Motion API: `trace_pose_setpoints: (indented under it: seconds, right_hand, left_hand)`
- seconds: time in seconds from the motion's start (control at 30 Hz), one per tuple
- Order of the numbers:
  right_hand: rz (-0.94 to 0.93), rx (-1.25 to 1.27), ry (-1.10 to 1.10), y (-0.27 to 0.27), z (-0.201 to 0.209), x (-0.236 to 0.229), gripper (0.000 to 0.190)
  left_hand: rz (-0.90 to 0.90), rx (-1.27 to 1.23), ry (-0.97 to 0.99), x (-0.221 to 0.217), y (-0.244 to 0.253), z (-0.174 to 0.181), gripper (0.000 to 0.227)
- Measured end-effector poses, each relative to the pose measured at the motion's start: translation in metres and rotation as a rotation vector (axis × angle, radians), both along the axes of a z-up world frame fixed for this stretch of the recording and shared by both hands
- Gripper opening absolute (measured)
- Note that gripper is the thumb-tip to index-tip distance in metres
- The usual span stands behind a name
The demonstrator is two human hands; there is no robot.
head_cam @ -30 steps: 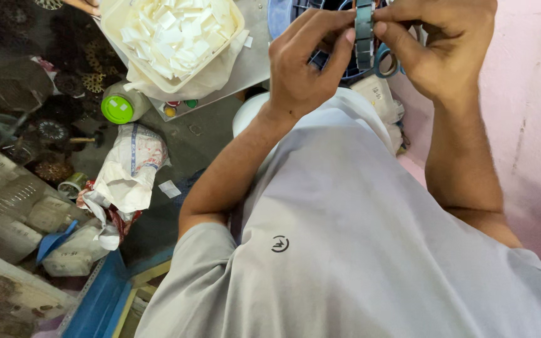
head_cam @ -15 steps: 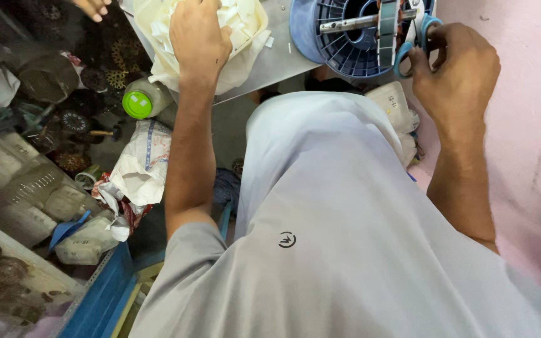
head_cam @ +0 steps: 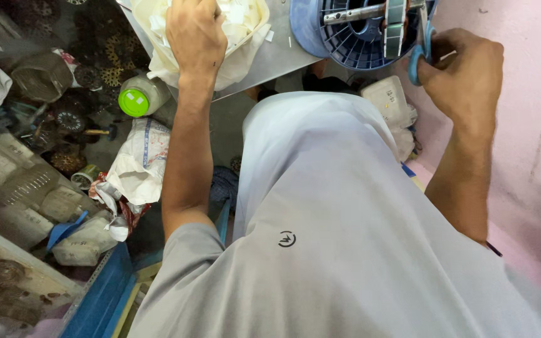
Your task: The person inserts small white plastic pieces into slots on a rotating cylindrical component using blue-handled scissors. The person repeatedly picks pieces from a nearby container and places them into the component while rotating it to access different slots.
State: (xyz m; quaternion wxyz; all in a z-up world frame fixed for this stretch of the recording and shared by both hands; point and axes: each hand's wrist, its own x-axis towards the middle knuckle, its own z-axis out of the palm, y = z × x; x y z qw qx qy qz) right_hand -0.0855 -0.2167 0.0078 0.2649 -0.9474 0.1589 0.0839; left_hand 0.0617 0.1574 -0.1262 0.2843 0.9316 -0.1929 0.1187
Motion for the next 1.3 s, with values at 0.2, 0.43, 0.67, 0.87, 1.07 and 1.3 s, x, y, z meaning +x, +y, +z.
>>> trace_pose_setpoints:
  seconds: [0.2, 0.43, 0.67, 0.87, 1.07, 1.3]
  right_hand:
    - [-0.202, 0.616, -0.007, -0.003, 0.020, -0.017, 0.020]
    - [-0.177, 0.739, -0.005, -0.004, 0.025, -0.032, 0.017]
    - [-0.068, 0.939, -0.403, -0.001, 0.020, -0.044, 0.024]
    - [-0.083, 0.975, -0.431, 0.007, 0.014, -0.057, 0.031]
    - [-0.096, 0.955, -0.470, 0.006, 0.023, -0.062, 0.040]
    - [-0.104, 0.987, -0.452, 0.007, 0.026, -0.066, 0.050]
  left_hand:
    - [0.161, -0.302, 0.210, -0.001, 0.012, 0.028, 0.018]
    - [0.048, -0.082, -0.034, 0.011, 0.027, 0.046, 0.008]
    - [0.089, -0.047, 0.003, 0.004, 0.037, 0.030, 0.013]
    - [0.066, -0.202, 0.155, 0.003, 0.031, 0.019, 0.015]
    - [0.071, -0.200, 0.067, 0.001, 0.032, 0.022, 0.006]
    - [0.034, -0.574, 0.341, -0.008, 0.027, 0.019, 0.009]
